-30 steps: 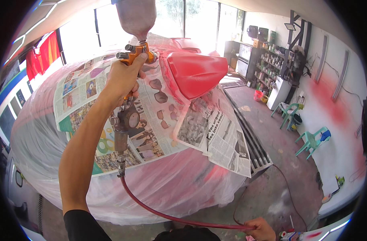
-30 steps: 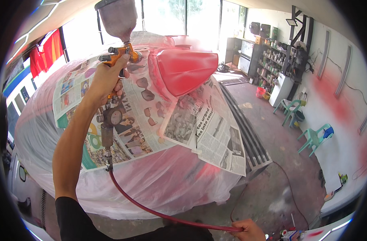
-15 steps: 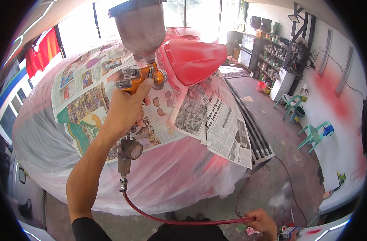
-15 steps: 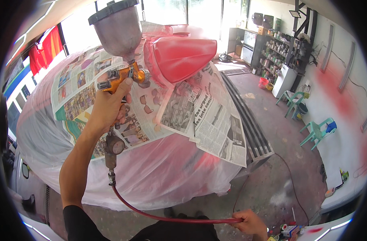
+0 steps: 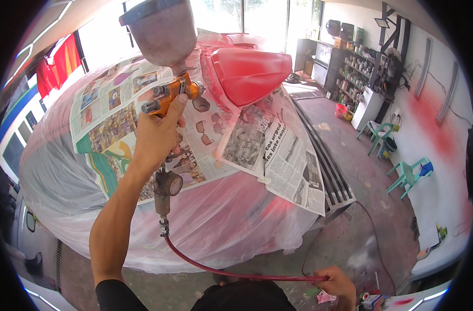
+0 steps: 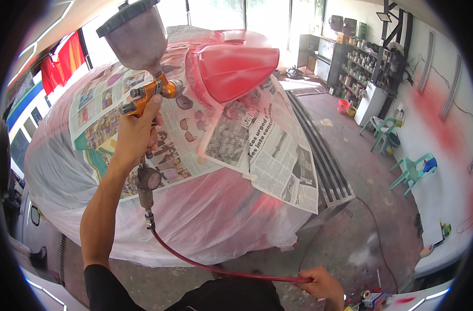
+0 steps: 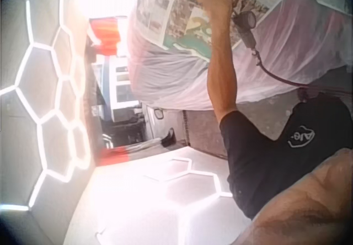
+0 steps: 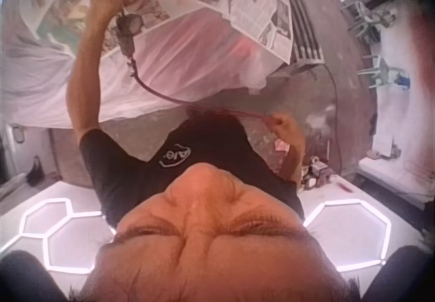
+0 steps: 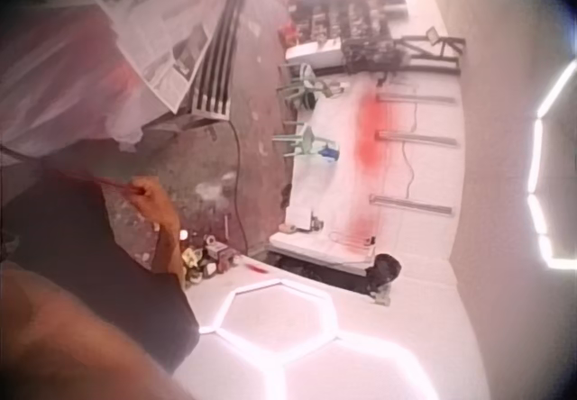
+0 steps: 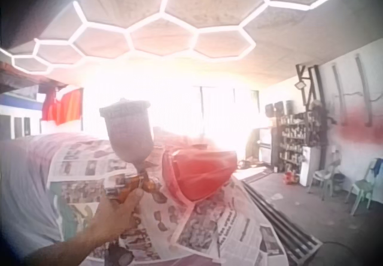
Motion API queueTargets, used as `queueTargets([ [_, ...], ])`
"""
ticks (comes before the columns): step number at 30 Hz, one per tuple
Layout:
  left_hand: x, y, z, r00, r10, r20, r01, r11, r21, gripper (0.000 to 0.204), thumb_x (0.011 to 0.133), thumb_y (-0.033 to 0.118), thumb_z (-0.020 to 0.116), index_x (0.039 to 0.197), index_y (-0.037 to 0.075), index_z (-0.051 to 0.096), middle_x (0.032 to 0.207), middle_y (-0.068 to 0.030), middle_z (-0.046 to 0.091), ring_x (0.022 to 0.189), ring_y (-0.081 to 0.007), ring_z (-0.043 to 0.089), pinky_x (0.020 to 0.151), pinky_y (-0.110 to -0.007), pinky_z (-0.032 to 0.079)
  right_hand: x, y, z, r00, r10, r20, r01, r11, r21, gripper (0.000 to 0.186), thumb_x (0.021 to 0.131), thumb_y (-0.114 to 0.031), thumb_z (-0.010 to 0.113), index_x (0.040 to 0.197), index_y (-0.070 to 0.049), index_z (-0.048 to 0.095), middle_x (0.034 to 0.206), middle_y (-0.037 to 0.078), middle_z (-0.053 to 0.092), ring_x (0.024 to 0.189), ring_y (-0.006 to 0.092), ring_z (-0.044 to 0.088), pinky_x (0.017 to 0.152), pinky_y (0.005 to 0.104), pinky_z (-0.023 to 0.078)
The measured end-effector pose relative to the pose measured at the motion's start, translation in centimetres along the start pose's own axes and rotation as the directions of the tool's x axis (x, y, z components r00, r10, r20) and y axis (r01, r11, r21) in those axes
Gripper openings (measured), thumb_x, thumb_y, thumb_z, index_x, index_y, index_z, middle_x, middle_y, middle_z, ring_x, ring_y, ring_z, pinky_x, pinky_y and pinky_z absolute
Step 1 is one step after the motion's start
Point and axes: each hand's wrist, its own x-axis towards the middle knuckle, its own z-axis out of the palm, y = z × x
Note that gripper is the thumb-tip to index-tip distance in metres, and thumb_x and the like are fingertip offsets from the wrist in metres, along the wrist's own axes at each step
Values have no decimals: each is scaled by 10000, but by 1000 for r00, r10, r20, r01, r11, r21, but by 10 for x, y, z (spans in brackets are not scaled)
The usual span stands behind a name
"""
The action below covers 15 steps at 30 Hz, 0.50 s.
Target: The person uses a spray gun to apply red paint to a vehicle part that is masked with newspaper and plastic sheeting. They move the spray gun in steady, sweeping motions across the surface to ensure even coverage.
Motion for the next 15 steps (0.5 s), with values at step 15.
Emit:
queueTargets([
  [15,-35,-22,34,992,-33,118,36,999,-29,439,1058,416,654,1133,-14,698,779,-34,615,459,-66,496,384,-259,434,15,37,1,981,150,-122,-147,989,34,326,978,-271,782,792,-8,731,576,-38,541,562,40,470,500,281,379],
])
